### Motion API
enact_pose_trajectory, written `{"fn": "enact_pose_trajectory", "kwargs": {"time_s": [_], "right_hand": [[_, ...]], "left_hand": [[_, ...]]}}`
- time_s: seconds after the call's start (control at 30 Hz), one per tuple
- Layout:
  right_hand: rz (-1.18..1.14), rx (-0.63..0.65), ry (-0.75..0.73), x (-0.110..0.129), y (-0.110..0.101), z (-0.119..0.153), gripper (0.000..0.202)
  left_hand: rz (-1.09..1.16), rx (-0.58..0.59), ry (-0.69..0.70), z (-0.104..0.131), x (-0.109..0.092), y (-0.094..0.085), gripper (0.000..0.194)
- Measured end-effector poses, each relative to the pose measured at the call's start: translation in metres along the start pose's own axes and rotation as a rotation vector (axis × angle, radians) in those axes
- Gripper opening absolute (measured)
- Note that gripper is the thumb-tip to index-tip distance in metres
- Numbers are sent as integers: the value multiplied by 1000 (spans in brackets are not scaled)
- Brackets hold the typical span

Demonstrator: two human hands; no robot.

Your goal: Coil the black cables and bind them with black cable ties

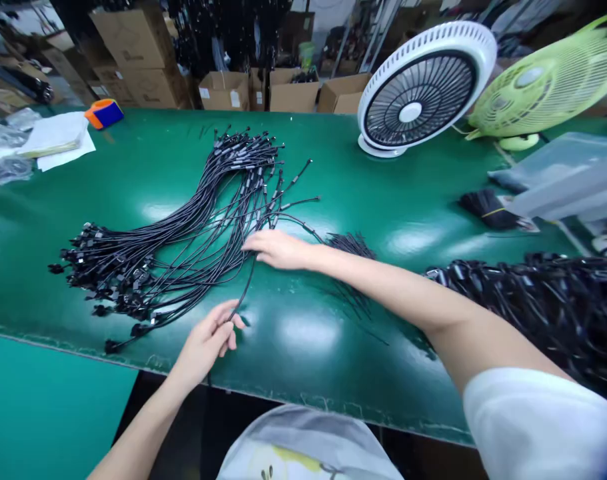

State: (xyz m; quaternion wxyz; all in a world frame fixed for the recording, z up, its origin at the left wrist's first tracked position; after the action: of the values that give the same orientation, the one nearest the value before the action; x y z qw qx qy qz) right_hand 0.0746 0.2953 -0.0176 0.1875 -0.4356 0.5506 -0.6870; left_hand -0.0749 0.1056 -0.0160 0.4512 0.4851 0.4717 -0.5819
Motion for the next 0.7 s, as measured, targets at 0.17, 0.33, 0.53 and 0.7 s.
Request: {"fn": "enact_pose_trajectory", "kwargs": {"time_s": [0.17, 0.33, 0.53, 0.7], "right_hand": [[-462, 57, 54, 36, 19, 16, 12], [-640, -363, 334, -15, -57, 10, 32], [-973, -456, 304, 4, -104, 35, 22], [-473, -84, 122, 61, -82, 24, 21]], "left_hand": [[176, -97, 132, 42, -97, -33, 45], [-39, -245, 121, 87, -113, -87, 47], [-173, -381, -122, 152, -65, -121, 26], [116, -628, 28, 173, -65, -134, 22]]}}
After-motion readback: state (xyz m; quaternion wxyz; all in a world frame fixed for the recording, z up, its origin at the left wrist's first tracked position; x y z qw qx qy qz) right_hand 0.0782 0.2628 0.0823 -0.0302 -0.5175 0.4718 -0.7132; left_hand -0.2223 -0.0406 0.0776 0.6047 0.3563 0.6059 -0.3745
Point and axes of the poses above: each hand's wrist, its own z-axis away from the middle knuckle, its own y-axis out of the palm, x = y × z, the point moved 4 cm from there along -z, towards the middle knuckle, and after that the axes turned 14 degrees about y, right-handed, at the moved point
